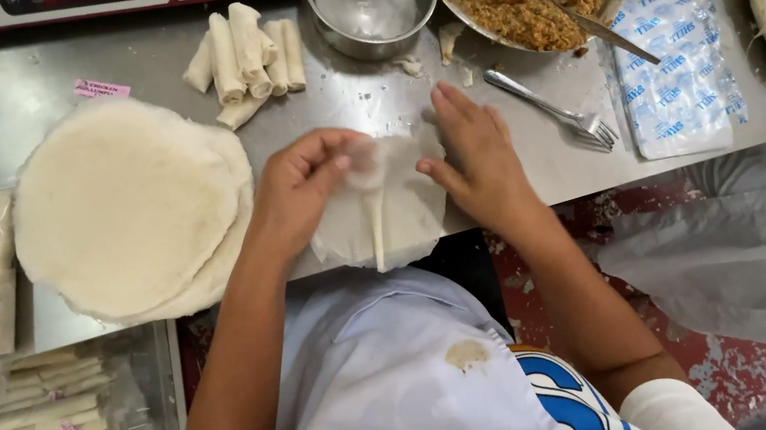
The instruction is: The person places filling onto wrappers, rolls them into spring rolls, and packs the finished rolls into plastic bags by hand on a stainless steel table.
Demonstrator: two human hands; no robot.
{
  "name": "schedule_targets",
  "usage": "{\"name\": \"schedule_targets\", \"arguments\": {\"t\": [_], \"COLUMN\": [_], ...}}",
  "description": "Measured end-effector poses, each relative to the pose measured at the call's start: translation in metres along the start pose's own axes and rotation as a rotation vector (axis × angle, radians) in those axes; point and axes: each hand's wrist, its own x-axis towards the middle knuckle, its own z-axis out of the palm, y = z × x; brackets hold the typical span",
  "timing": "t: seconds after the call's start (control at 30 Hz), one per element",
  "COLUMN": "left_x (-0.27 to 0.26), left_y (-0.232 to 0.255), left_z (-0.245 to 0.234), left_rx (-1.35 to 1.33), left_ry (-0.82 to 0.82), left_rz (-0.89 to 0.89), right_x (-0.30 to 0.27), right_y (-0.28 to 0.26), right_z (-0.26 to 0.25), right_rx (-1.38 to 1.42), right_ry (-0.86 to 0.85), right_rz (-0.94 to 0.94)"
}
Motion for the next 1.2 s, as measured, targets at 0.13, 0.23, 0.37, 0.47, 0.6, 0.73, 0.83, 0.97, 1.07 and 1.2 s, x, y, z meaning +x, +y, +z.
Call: {"name": "schedule_targets", "arguments": {"t": [0.13, 0.23, 0.37, 0.47, 0.6, 0.73, 0.83, 0.97, 1.07, 1.2], "left_x": [-0.037, -0.046, -0.020, 0.013, 0.006, -0.006, -0.007, 0.002, 0.016, 0.032], "left_y": [0.024, 0.024, -0.009, -0.049, -0.087, -0.074, -0.055, -0.039, -0.059, -0.052], "left_z": [-0.001, -0.001, 0.000, -0.004, 0.021, 0.044, 0.041, 0.045, 0.047, 0.063], "left_rx": [0.082, 0.405, 0.510, 0.648, 1.238, 1.044, 1.190, 1.238, 1.308, 1.401], "left_ry": [-0.034, 0.106, 0.124, 0.191, 0.359, 0.047, -0.054, -0.078, -0.181, -0.194], "left_rz": [0.066, 0.080, 0.137, 0.192, 0.579, 0.343, 0.063, 0.084, 0.186, 0.194], "right_x": [-0.017, -0.024, -0.002, 0.022, 0.003, -0.005, 0.002, 0.022, 0.033, 0.046], "right_y": [-0.026, -0.029, 0.001, 0.021, 0.021, -0.010, 0.000, 0.037, 0.072, 0.098], "right_z": [-0.037, -0.059, -0.043, -0.012, 0.043, 0.043, 0.019, -0.034, -0.090, -0.132], "right_rx": [0.581, 0.594, 0.440, 0.227, -0.161, -0.228, -0.262, -0.297, -0.484, -0.537], "right_ry": [0.011, -0.021, 0.056, 0.176, 0.310, 0.104, -0.021, 0.130, 0.267, 0.193], "right_rz": [0.085, 0.243, 0.125, -0.041, -0.411, -0.336, -0.189, -0.248, -0.100, 0.226]}}
